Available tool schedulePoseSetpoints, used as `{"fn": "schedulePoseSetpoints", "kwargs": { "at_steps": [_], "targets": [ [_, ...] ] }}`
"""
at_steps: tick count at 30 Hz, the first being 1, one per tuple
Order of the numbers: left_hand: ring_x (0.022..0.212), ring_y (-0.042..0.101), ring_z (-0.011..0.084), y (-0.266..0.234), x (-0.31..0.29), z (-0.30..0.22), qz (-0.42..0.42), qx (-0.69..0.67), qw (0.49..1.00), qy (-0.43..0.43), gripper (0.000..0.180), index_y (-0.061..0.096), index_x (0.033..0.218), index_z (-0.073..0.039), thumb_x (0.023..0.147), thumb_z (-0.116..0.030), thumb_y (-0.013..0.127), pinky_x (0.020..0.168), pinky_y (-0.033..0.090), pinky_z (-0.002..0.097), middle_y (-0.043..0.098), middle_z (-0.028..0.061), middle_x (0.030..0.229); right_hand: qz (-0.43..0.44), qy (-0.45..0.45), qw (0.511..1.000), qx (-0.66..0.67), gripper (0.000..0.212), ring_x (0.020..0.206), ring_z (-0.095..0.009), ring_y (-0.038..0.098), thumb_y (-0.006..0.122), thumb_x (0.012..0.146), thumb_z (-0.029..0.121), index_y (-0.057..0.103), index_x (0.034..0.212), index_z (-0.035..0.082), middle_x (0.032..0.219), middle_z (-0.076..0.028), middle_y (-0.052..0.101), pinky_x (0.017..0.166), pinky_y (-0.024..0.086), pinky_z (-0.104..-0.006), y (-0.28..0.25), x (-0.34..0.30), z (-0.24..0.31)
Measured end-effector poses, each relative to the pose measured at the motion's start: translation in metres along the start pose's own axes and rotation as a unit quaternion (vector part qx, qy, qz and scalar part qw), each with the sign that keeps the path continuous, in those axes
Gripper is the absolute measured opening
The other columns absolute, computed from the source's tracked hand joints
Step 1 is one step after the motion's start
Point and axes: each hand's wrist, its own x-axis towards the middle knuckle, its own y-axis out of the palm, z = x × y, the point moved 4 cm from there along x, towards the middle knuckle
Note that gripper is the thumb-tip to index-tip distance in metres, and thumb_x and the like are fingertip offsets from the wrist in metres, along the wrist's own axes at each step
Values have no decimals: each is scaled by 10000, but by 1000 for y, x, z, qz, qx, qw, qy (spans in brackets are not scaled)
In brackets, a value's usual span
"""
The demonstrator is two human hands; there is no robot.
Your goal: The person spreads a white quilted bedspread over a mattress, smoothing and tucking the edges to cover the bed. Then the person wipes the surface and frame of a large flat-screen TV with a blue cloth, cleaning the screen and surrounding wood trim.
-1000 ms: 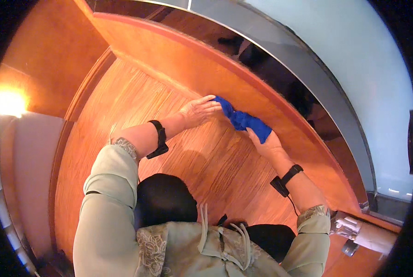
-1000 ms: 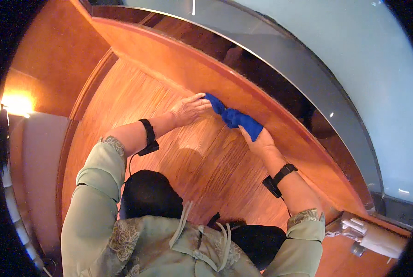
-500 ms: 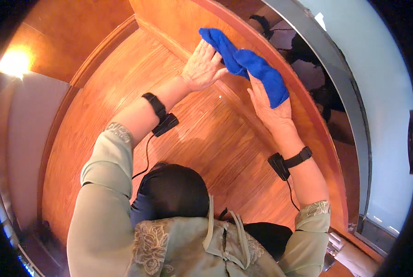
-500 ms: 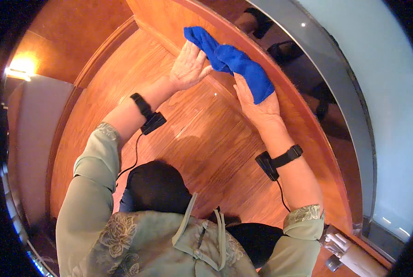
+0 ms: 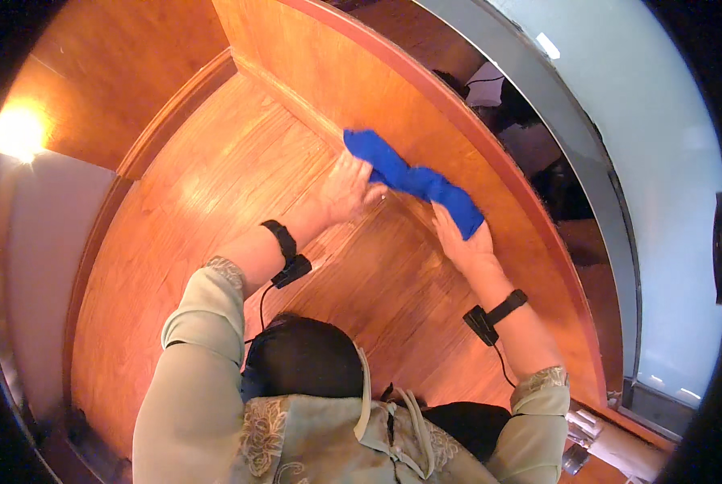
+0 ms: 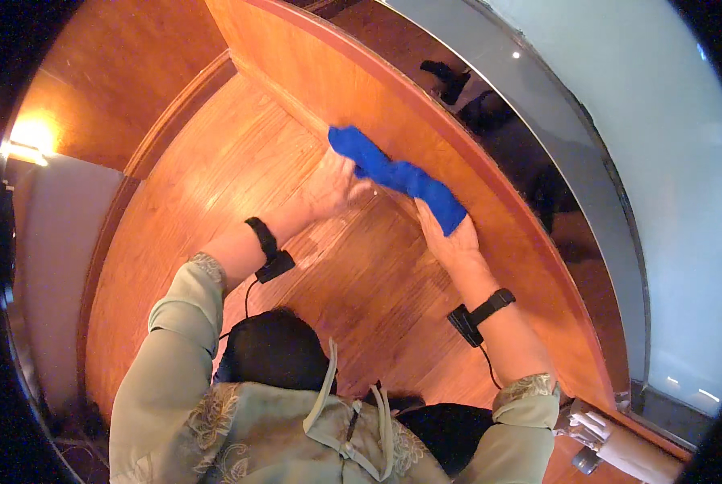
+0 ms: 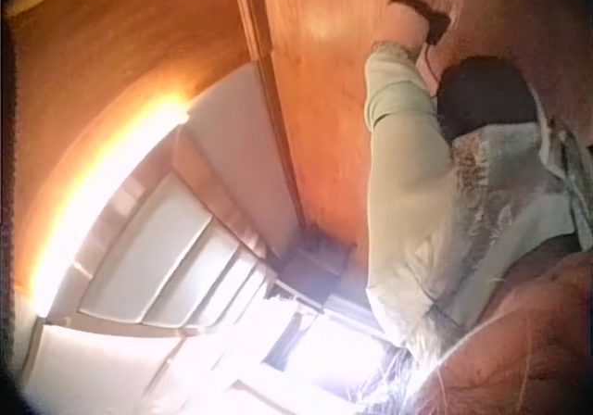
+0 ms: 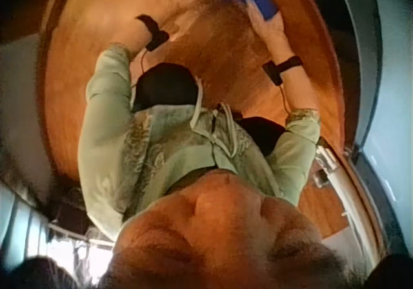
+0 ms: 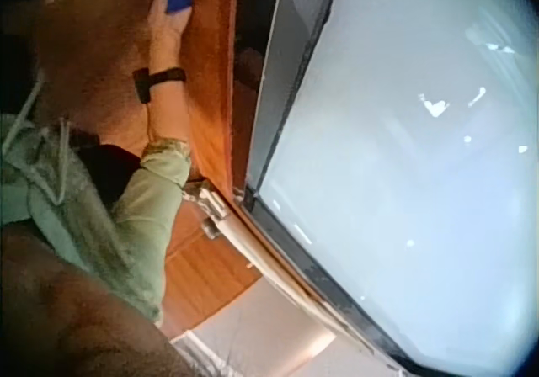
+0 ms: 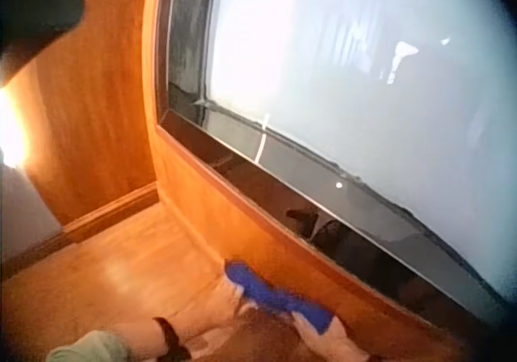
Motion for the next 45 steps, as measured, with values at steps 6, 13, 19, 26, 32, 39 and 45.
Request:
{"fn": "schedulePoseSetpoints", "kwargs": {
  "at_steps": [6, 13, 19, 26, 32, 39, 45],
  "targets": [
    [1390, 129, 482, -99, 73, -8, -149, -2, 989, -19, 794, 215, 1424, 68, 905, -445, 528, 1153, 125, 507, 180, 324, 1473, -142, 36, 987, -59, 679, 1361, -242, 334, 604, 883, 328, 346, 1440, 36, 1485, -84, 351, 1127, 256, -357, -129, 47, -8],
    [1362, 122, 520, -122, 123, -59, -225, 37, 974, 6, 779, 294, 1364, 120, 871, -427, 548, 1131, 87, 580, 188, 354, 1440, -228, 110, 967, -24, 685, 1346, -275, 360, 654, 840, 340, 404, 1411, 56, 1421, -118, 417, 1118, 278, -397, -179, 23, -38],
    [1224, 349, 476, -117, 138, -140, -82, 89, 985, 125, 658, 494, 1144, 51, 794, -496, 603, 1078, 158, 635, 424, 286, 1219, -240, 232, 942, 36, 747, 1269, -307, 458, 681, 818, 361, 380, 1417, 31, 1410, -161, 439, 1064, 358, -420, -179, -62, -77],
    [1088, 508, 346, -138, 161, -233, -146, 78, 913, 373, 470, 557, 1025, 10, 664, -276, 654, 1016, 366, 458, 543, 172, 1079, -238, 266, 934, 29, 596, 1227, -401, 450, 584, 866, 224, 396, 1369, -35, 1321, -238, 481, 1056, 330, -488, -212, -104, -110],
    [1034, 570, 345, -169, 174, -173, -112, 48, 951, 283, 469, 574, 1088, -3, 679, -224, 638, 924, 449, 440, 593, 168, 1080, -262, 221, 937, 58, 543, 1186, -396, 490, 592, 859, 213, 446, 1308, -55, 1280, -251, 512, 1047, 348, -488, -226, -47, -93],
    [1056, 606, 293, -226, 193, -53, -216, 149, 947, 186, 306, 630, 1071, -22, 844, -199, 527, 949, 434, 411, 652, 146, 1106, -315, 130, 933, 116, 460, 1153, -359, 529, 529, 904, 259, 511, 1221, -75, 1218, -257, 559, 1012, 384, -442, -241, 89, -73],
    [1078, 584, 318, -246, 196, -22, -219, 210, 942, 146, 340, 629, 1082, 7, 855, -221, 517, 958, 417, 426, 637, 176, 1130, -309, 139, 932, 130, 451, 1176, -341, 512, 510, 921, 260, 515, 1226, -73, 1233, -224, 559, 1007, 388, -447, -244, 121, -63]
  ]
}}
